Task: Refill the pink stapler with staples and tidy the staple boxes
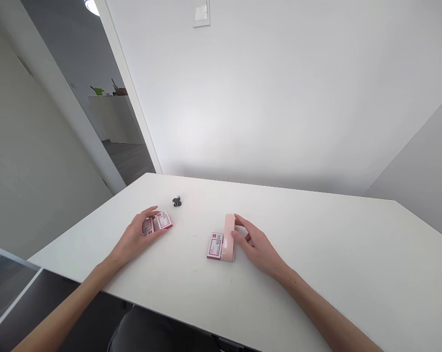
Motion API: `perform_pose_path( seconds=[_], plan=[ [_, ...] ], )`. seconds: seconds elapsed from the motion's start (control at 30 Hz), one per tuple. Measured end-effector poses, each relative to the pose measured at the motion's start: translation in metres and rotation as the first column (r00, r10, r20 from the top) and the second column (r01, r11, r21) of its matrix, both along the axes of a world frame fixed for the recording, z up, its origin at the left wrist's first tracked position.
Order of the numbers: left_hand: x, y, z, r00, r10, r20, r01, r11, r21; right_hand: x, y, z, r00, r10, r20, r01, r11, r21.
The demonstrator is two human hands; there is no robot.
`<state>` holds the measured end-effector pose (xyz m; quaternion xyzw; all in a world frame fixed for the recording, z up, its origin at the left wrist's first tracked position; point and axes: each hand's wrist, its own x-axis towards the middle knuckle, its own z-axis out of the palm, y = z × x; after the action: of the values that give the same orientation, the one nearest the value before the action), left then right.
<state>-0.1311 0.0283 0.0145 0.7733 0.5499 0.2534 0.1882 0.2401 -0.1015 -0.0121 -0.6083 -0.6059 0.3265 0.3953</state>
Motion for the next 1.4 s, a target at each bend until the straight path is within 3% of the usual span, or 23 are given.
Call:
perform_pose_path(
  seconds=[0.1,0.17,0.27,0.37,0.5,0.7,0.93,1.07,1.23,1.4],
  plan=[
    [0.03,-0.024,0.009,0.98,-0.196,0.033,0.197,0.98,-0.013,0.001,0.0,-0.001,1.0,-0.007,0.004,0.007,1.0,-0.004],
    [0.053,-0.038,0.018,0.933,-0.357,0.038,0.359,0.931,-0.066,0.001,0.001,-0.002,1.0,-0.006,0.01,0.006,1.0,0.005],
    [0.083,-0.052,0.03,0.872,-0.486,0.052,0.488,0.86,-0.145,0.002,0.002,-0.002,1.0,0.002,0.02,-0.003,1.0,0.028],
    [0.101,-0.054,0.033,0.84,-0.54,0.057,0.54,0.818,-0.197,0.002,0.003,-0.001,1.0,0.02,0.017,-0.021,0.999,0.044],
    [0.107,-0.046,0.028,0.8,-0.598,0.056,0.595,0.778,-0.199,0.003,0.003,0.0,0.999,0.041,-0.017,-0.041,0.998,0.048],
    [0.113,-0.045,0.029,0.837,-0.533,0.122,0.544,0.835,-0.086,0.002,0.002,0.004,0.999,0.046,-0.013,-0.045,0.998,0.052],
    [0.15,-0.06,0.028,0.782,-0.618,0.082,0.619,0.785,0.012,0.003,0.001,0.007,0.996,0.074,-0.054,-0.07,0.995,0.065],
    [0.146,-0.055,0.016,0.848,-0.515,0.123,0.513,0.857,0.054,0.004,0.0,0.006,0.995,0.083,-0.05,-0.08,0.995,0.062],
    [0.127,-0.031,-0.006,0.943,-0.249,0.221,0.233,0.968,0.096,0.003,-0.001,0.006,0.997,0.063,-0.034,-0.062,0.997,0.041],
    [0.106,0.005,-0.022,0.994,-0.007,0.108,-0.023,0.962,0.273,0.004,-0.001,0.005,0.998,0.054,-0.033,-0.053,0.998,0.03]
  ],
)
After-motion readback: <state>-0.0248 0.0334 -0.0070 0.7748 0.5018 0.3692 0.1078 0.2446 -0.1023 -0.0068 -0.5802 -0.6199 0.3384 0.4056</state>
